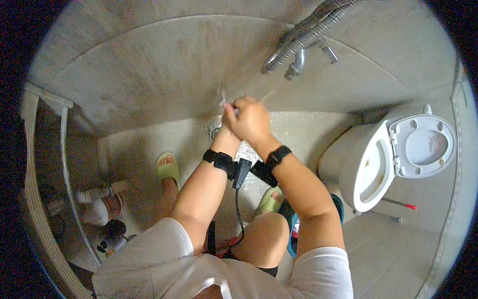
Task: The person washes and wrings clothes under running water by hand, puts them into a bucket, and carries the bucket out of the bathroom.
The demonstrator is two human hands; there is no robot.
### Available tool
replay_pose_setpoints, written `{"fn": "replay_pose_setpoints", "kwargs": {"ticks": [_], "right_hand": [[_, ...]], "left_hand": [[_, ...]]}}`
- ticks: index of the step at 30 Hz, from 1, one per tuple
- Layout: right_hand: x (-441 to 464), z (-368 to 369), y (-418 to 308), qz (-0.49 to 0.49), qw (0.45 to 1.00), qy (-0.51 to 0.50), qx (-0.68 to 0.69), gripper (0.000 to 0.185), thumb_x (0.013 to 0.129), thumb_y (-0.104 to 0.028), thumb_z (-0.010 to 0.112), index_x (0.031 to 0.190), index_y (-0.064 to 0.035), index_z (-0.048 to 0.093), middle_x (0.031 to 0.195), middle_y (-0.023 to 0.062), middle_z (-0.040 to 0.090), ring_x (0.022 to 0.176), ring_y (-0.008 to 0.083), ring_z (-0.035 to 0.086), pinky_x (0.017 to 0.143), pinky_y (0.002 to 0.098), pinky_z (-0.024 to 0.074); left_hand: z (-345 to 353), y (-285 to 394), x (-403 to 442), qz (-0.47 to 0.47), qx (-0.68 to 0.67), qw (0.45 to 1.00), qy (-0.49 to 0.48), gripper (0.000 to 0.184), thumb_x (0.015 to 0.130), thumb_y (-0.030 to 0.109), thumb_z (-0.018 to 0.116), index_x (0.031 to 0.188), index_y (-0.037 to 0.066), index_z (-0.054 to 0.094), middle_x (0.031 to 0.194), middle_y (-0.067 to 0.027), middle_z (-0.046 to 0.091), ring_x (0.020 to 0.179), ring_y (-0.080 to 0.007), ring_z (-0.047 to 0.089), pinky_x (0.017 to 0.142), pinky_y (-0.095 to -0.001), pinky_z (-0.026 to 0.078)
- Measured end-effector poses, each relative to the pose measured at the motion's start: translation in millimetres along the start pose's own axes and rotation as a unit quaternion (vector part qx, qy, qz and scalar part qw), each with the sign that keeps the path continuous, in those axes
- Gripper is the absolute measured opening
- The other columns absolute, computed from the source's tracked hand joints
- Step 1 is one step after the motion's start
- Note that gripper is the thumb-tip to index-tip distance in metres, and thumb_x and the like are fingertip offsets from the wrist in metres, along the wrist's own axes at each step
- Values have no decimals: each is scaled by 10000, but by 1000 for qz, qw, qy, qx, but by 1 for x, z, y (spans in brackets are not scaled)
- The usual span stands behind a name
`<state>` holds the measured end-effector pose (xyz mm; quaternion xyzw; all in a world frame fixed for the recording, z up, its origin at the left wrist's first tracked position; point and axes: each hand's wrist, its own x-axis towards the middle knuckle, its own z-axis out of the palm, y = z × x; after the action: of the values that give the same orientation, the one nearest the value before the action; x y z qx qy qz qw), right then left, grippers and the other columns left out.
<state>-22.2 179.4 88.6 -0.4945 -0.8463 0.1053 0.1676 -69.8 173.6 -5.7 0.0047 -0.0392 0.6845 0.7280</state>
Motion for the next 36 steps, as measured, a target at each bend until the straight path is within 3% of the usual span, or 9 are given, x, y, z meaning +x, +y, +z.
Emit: {"fn": "replay_pose_setpoints", "kwargs": {"ticks": [8,11,13,15,17,20,26,29,36], "right_hand": [[22,22,66,296,915,-6,275,356,793,-306,538,699,34,583,674,192,590,626,315,567,560,377,420],[11,24,85,356,799,-53,482,312,817,-318,534,828,-14,600,804,118,610,695,234,583,530,379,450],[0,-3,70,392,593,-211,671,295,828,-319,533,939,-49,573,902,91,585,725,211,577,539,382,510],[0,-14,64,361,594,-217,686,266,823,-264,559,973,-45,550,904,92,569,721,190,573,554,407,546],[1,-15,62,252,857,-66,446,288,820,-207,585,1037,-28,524,891,100,586,726,215,601,559,308,545],[-2,-26,44,-4,975,-34,221,237,745,-156,639,929,-26,567,920,138,578,757,289,589,643,329,505],[-18,-15,-3,-185,981,57,7,168,689,-169,654,794,-48,603,888,174,575,771,345,573,673,382,463],[-2,4,14,-99,991,66,67,175,696,-202,637,765,-44,606,805,192,574,721,372,562,650,401,466],[30,21,47,162,959,68,221,231,714,-198,540,706,27,592,717,220,593,681,383,579,599,402,452]], "left_hand": [[34,-7,14,55,311,891,327,58,720,91,548,766,66,524,716,-37,537,609,-148,534,566,-312,448],[52,-3,10,73,363,878,303,186,704,69,583,887,71,545,795,-36,548,700,-150,542,617,-293,446],[48,1,7,90,316,902,279,246,723,97,589,964,84,547,843,-42,555,755,-160,546,663,-291,445],[45,8,6,105,268,925,249,305,741,126,595,1042,98,548,891,-48,562,811,-170,550,708,-289,445],[44,18,3,-54,315,894,313,366,780,211,579,1134,133,526,959,-58,568,894,-192,545,781,-301,436],[18,25,14,-111,251,914,299,365,812,366,556,1080,120,538,906,-39,578,830,-170,555,721,-305,448],[16,20,11,-163,26,980,109,307,863,406,499,865,100,525,779,-38,576,713,-156,573,639,-296,475],[36,0,2,-20,49,992,119,265,879,359,472,847,101,526,763,-25,572,698,-146,573,633,-290,471],[3,-11,19,-51,149,942,296,124,800,256,520,793,133,537,728,-11,555,581,-151,529,473,-304,417]]}}
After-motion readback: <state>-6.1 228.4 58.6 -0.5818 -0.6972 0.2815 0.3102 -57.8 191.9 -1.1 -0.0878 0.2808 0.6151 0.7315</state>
